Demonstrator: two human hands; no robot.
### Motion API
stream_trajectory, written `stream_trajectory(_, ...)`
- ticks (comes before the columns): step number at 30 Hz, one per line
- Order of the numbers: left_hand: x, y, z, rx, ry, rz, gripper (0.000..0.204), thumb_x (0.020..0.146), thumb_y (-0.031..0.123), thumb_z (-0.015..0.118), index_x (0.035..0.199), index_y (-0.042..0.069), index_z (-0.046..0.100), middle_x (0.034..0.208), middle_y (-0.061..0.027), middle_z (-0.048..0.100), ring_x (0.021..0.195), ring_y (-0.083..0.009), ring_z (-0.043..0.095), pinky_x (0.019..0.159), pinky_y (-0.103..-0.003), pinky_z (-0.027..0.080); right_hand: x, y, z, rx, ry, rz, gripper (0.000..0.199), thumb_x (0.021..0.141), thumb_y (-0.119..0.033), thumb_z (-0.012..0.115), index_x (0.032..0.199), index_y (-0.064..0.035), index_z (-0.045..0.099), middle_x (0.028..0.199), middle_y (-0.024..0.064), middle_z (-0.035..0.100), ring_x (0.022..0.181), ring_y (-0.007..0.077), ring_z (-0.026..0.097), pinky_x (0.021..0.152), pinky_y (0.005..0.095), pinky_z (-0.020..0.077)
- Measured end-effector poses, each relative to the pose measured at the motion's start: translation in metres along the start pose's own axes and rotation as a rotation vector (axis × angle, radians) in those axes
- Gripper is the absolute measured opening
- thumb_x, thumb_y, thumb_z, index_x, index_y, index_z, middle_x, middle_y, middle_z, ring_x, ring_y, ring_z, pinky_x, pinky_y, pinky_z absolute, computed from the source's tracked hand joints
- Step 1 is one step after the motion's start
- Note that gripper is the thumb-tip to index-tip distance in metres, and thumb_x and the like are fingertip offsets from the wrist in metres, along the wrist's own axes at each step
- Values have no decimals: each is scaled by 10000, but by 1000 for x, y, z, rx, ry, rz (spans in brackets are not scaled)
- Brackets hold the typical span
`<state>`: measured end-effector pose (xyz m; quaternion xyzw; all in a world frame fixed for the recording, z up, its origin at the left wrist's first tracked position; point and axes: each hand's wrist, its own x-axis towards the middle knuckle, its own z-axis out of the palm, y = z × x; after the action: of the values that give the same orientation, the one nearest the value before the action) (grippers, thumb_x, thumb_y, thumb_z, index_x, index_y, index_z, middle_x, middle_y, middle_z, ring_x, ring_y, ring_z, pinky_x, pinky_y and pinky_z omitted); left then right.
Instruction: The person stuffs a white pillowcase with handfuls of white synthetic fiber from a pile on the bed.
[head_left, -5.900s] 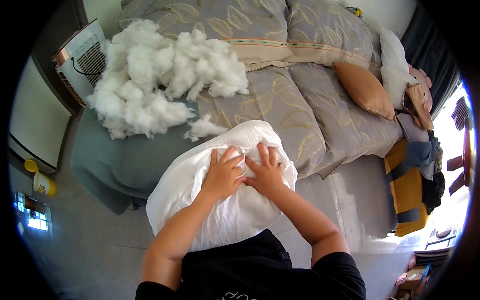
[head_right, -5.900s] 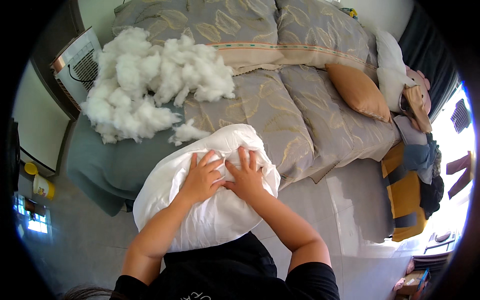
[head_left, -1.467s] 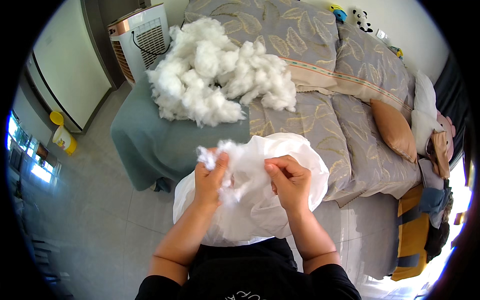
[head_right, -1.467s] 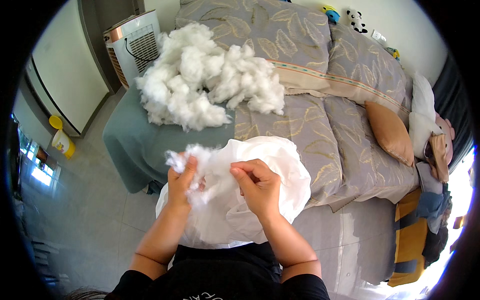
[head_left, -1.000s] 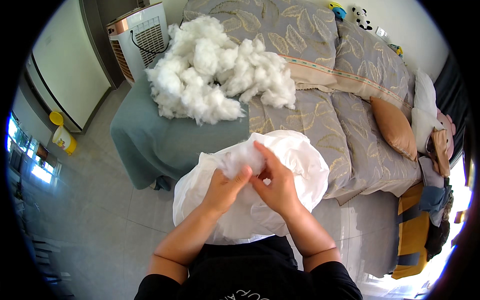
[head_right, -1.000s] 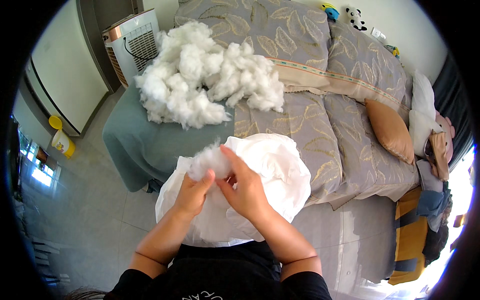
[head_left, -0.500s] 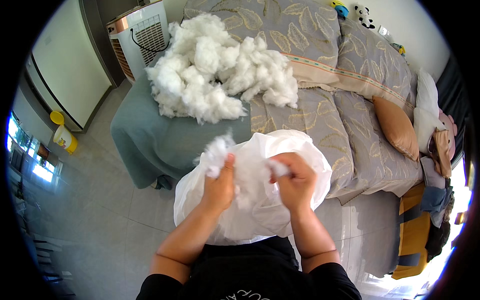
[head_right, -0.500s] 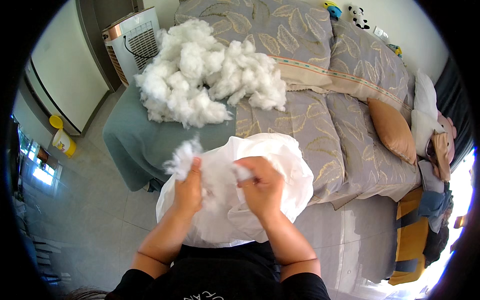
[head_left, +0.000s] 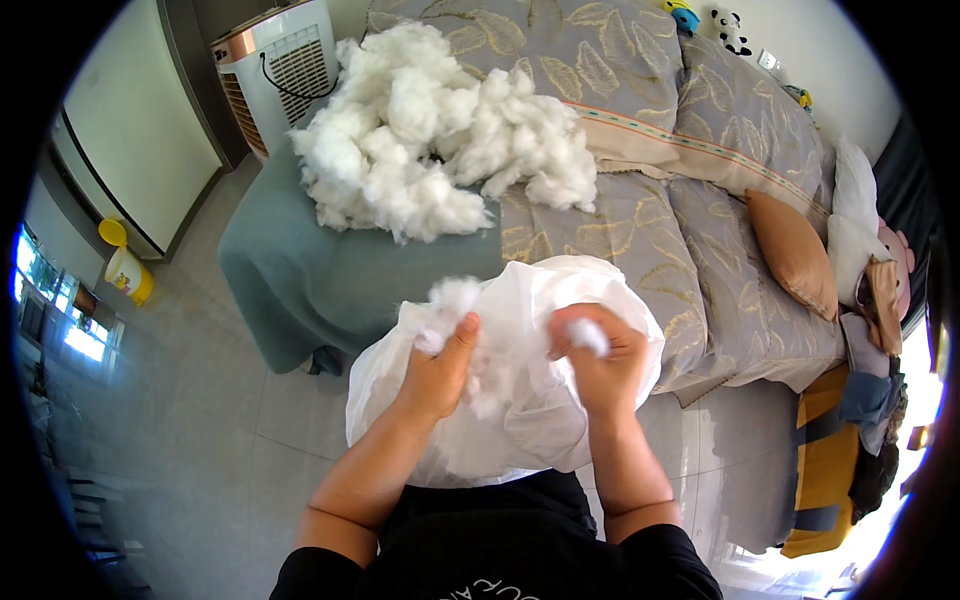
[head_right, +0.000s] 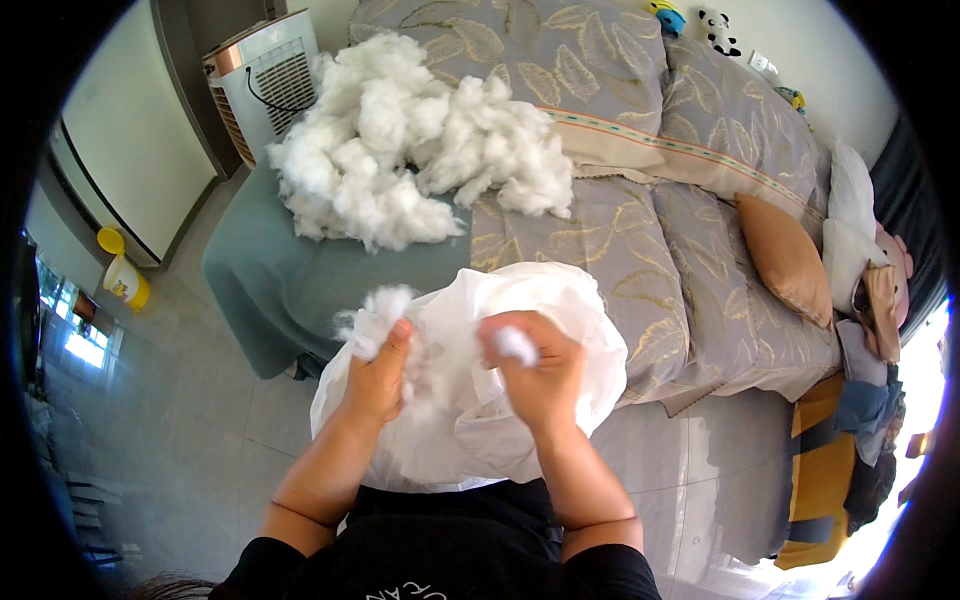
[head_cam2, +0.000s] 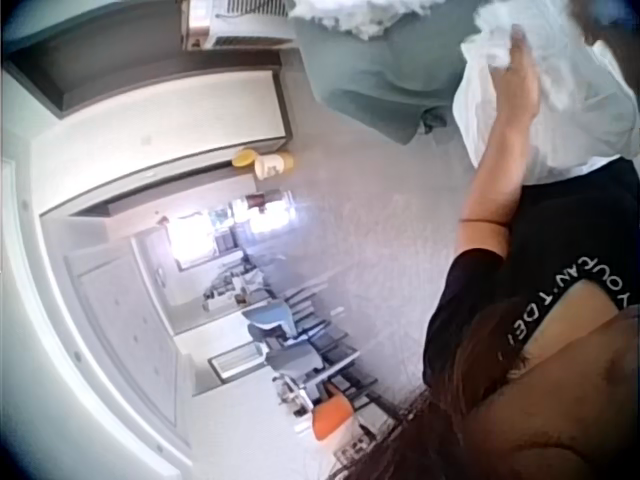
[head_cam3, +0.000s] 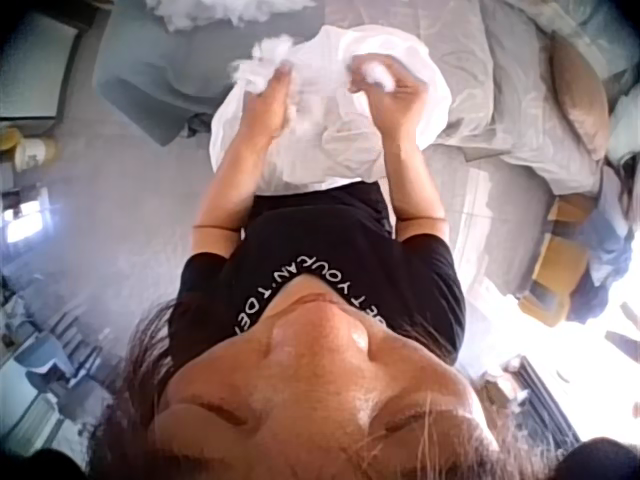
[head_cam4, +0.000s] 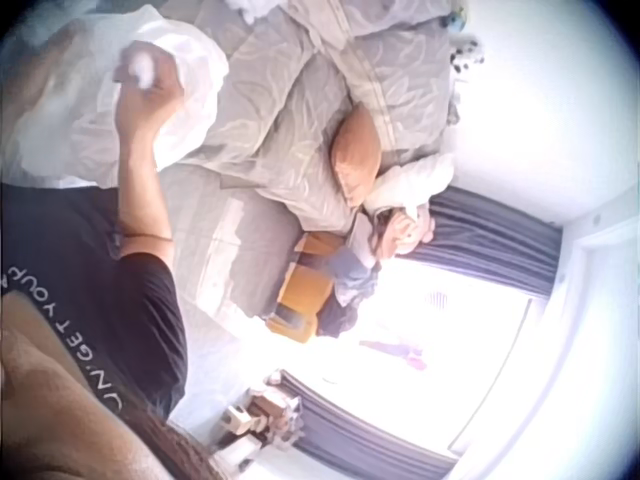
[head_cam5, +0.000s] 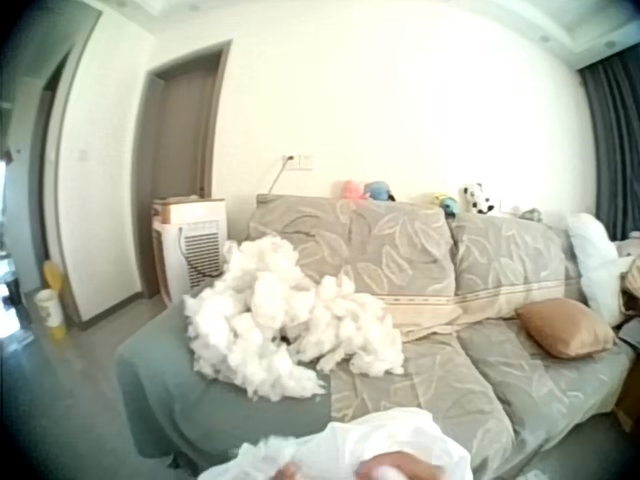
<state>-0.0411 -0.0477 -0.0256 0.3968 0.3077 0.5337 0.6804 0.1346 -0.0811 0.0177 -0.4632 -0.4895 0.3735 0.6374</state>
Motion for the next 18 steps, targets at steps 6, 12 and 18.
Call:
stream_trajectory(6, -6, 25, 18, 480, -248, -222, 269, 817, 228, 681, 1009, 54, 612, 904, -36, 636, 804, -122, 577, 709, -258, 463, 3, -28, 5, -255, -254, 5, 406, 703, -30, 726, 1088, -72, 606, 1049, 56, 579, 930, 131, 545, 725, 249, 447)
stream_trajectory(12, -6, 28, 12, 602, -386, -304, 205, 777, 217, 713, 877, 69, 612, 792, 13, 589, 757, -85, 532, 666, -254, 437, 4, -1, -12, -199, -269, -2, 193, 707, 6, 701, 896, -15, 667, 838, 62, 628, 879, 168, 586, 795, 276, 459)
stream_trajectory(18, -3, 36, 14, 812, -312, -192, 245, 795, 191, 676, 984, 63, 585, 886, -18, 589, 775, -99, 550, 643, -253, 450, 5, -7, -5, -309, -354, -278, 336, 710, -68, 730, 1028, -34, 626, 962, 110, 592, 928, 225, 570, 794, 308, 471)
